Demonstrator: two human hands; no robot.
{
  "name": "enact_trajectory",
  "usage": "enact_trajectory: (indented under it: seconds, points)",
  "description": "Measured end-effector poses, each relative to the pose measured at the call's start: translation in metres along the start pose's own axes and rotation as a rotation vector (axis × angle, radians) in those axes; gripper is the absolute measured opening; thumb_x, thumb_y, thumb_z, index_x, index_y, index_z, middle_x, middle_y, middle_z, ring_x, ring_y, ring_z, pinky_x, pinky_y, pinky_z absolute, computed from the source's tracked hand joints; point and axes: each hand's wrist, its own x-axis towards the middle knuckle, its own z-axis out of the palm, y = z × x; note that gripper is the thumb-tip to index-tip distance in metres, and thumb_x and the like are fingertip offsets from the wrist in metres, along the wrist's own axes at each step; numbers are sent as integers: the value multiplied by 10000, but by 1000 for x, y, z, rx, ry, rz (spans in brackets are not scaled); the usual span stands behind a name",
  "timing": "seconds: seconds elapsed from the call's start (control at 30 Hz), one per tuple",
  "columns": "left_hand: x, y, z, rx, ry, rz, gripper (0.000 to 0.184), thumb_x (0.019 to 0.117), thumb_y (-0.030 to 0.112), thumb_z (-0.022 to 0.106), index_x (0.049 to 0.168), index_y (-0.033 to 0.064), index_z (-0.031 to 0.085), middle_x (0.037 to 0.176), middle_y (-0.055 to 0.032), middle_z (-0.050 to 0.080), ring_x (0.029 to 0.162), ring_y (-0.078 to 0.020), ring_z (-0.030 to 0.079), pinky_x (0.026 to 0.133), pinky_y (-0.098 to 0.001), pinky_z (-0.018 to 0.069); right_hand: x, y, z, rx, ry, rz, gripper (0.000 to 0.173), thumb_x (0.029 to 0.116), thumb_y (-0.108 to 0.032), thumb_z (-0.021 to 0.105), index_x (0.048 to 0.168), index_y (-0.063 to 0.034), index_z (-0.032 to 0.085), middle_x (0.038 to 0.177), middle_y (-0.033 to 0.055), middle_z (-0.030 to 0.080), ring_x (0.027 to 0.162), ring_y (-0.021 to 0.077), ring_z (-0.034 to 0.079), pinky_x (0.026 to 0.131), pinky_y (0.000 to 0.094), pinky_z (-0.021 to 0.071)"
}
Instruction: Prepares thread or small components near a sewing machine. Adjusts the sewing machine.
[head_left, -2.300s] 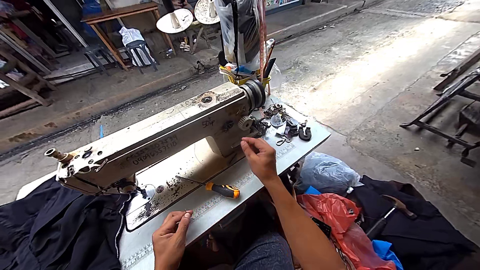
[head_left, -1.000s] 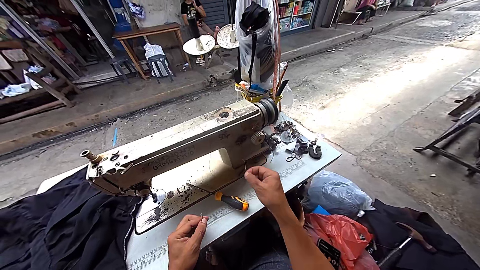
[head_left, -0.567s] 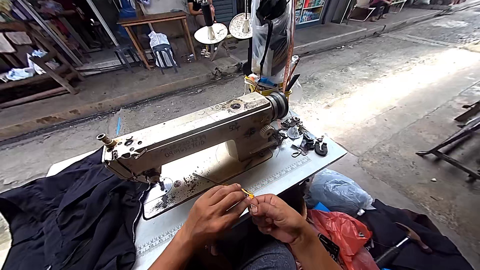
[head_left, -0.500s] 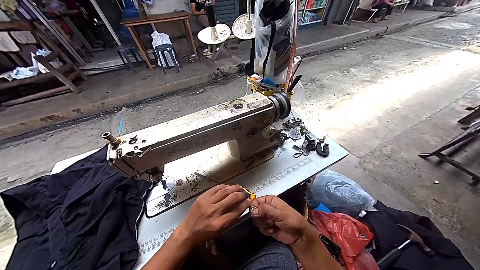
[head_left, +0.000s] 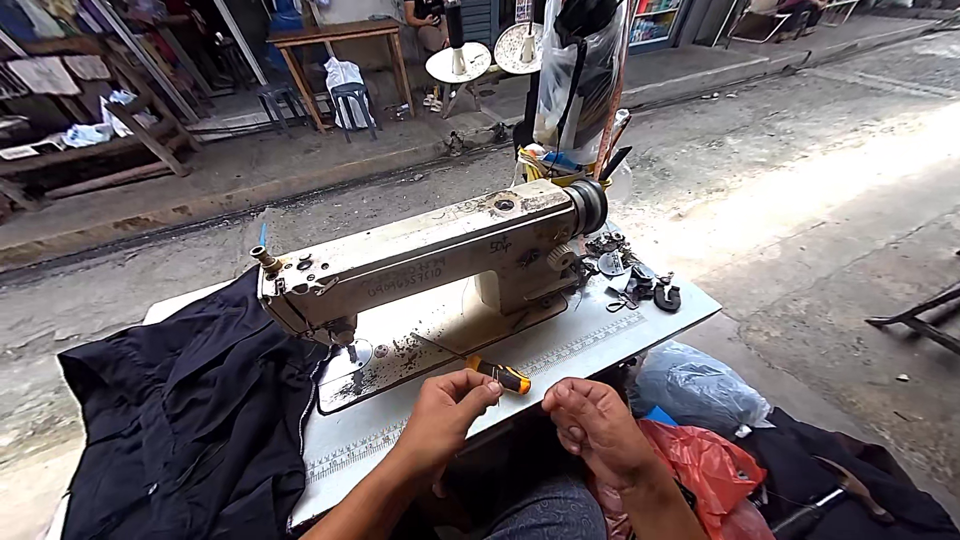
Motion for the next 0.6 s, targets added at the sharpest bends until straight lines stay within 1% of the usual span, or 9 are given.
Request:
enact_trajectory:
  seconds: [0.03,0.07,0.1,0.13,0.23,0.33,0.4,0.5,0.6]
  points:
    - [-1,5,4,-119,36,-175,203,1003,17,540,855,70,668,779,47,676,763,-37,659,713,-211,562,0,4,2,-51,63,-46,188,994,-130,556,902,-130,720,587,-168,513,466,-67,464,436,124,414]
    - [-3,5,7,-200,61,-265,224,1014,16,526,849,76,664,771,40,679,760,-47,661,699,-212,558,0,8,6,-87,97,-58,188,988,-85,542,934,-105,721,608,-162,529,477,-67,466,444,125,418]
    - [-4,4,11,-256,81,-291,237,1017,9,520,842,76,664,761,36,681,749,-45,660,677,-202,551,-1,12,9,-105,109,-53,193,987,-65,532,956,-91,721,628,-158,542,486,-67,469,450,127,420]
    - [-5,1,14,-300,97,-279,248,1014,1,513,834,75,666,755,34,682,736,-39,656,659,-190,544,-2,16,13,-104,112,-43,193,987,-58,531,967,-82,721,644,-152,556,493,-67,472,454,126,423]
    - [-8,-5,21,-361,126,-206,258,994,-19,513,813,71,672,758,25,689,723,-31,653,660,-181,547,-8,24,23,-62,120,-18,203,990,-53,519,1000,-67,721,681,-135,587,504,-63,481,458,124,427]
    - [-10,-8,22,-390,132,-162,257,990,-32,508,817,66,671,763,19,708,719,-27,670,659,-181,562,-11,30,30,-39,149,-56,209,994,-59,523,1026,-53,730,705,-126,605,515,-65,488,464,124,433]
    - [-11,-12,21,-368,125,-107,256,972,-35,520,807,73,683,771,27,705,730,-26,664,682,-188,565,-13,34,31,-26,158,-80,214,996,-58,522,1028,-46,733,701,-124,605,520,-62,492,467,126,434]
    - [-11,-19,19,-315,113,-14,224,940,-33,559,797,73,695,789,48,660,745,-17,630,702,-189,552,-15,38,32,-47,170,-116,212,990,-48,527,1030,-48,735,715,-124,617,521,-65,493,467,124,434]
    - [-11,-22,17,-292,97,18,218,940,-22,560,799,77,693,804,57,650,759,-12,624,714,-188,550,-16,39,35,-69,170,-138,205,981,-37,538,1040,-41,735,747,-114,638,530,-67,498,474,123,438]
